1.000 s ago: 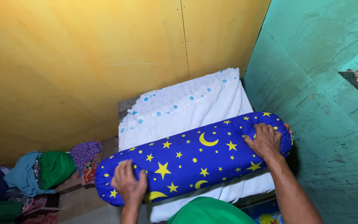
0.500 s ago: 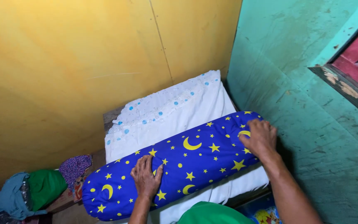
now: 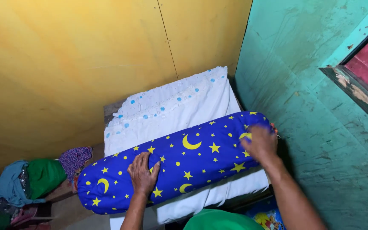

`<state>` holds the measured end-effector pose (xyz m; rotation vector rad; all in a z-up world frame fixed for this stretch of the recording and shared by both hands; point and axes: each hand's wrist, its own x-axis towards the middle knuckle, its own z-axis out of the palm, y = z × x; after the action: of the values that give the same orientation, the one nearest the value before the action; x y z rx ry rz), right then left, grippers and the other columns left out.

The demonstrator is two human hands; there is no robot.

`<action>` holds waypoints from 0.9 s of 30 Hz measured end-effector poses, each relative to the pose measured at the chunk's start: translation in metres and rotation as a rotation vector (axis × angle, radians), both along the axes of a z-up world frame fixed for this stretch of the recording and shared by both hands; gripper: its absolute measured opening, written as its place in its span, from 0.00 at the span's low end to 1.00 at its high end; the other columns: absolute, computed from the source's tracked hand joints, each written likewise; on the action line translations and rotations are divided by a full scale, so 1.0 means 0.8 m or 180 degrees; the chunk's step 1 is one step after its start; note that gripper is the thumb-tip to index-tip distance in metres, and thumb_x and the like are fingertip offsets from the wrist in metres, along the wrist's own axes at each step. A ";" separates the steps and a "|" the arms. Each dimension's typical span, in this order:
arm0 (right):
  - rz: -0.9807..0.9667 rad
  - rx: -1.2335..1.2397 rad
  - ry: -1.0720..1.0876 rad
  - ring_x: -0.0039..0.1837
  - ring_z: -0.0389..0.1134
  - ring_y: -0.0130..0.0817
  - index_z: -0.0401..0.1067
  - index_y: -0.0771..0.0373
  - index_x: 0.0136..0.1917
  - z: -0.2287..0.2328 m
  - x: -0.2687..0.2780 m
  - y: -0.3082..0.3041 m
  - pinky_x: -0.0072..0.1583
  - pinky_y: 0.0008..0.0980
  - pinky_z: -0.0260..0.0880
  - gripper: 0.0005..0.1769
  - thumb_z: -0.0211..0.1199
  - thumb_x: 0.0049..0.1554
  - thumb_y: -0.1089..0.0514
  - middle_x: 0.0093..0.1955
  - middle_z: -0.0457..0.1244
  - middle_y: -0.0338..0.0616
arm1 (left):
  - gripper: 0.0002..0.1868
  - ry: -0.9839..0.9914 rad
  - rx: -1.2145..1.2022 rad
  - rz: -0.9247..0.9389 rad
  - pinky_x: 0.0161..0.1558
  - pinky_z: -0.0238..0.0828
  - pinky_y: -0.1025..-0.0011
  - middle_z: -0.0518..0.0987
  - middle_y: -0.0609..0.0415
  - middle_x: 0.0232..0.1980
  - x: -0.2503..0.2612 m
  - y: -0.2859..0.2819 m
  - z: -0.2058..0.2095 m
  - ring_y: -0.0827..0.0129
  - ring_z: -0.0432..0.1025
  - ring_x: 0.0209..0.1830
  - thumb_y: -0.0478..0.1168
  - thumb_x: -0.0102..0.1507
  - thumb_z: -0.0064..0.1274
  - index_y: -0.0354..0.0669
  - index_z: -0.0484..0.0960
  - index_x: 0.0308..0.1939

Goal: The person repeatedly pats and presses a long cylindrical cushion with a blue star-and-moon pattern on a wooden surface. They use both hands to smooth and shape the cushion, working along its length without moving it to another location.

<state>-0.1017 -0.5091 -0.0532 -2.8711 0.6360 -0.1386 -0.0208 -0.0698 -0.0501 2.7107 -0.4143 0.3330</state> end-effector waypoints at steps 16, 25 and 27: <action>0.0488 0.0358 0.0492 0.71 0.57 0.48 0.67 0.59 0.70 0.026 0.063 0.013 0.67 0.58 0.49 0.42 0.67 0.50 0.35 0.69 0.60 0.49 | 0.31 -0.0110 0.0026 0.0075 0.68 0.51 0.53 0.76 0.49 0.64 -0.005 -0.003 -0.002 0.56 0.63 0.71 0.56 0.58 0.57 0.44 0.77 0.60; 0.1002 0.0458 -0.1464 0.70 0.64 0.47 0.73 0.62 0.61 0.094 0.094 0.049 0.67 0.52 0.58 0.29 0.63 0.54 0.41 0.66 0.66 0.49 | 0.31 -0.0156 -0.0063 0.0133 0.68 0.50 0.53 0.75 0.48 0.65 -0.005 -0.002 -0.008 0.55 0.63 0.71 0.56 0.58 0.57 0.44 0.77 0.61; 0.0699 0.0747 -0.1072 0.67 0.65 0.46 0.73 0.61 0.62 0.090 0.104 0.072 0.69 0.50 0.59 0.31 0.64 0.52 0.41 0.63 0.67 0.49 | 0.30 -0.0084 0.0055 0.0134 0.68 0.49 0.52 0.75 0.47 0.66 -0.004 -0.004 -0.005 0.54 0.62 0.72 0.55 0.60 0.57 0.43 0.77 0.61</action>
<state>-0.0184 -0.4515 0.0185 -2.5826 0.2518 -0.4678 -0.0239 -0.0727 -0.0539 2.7377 -0.3694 0.3789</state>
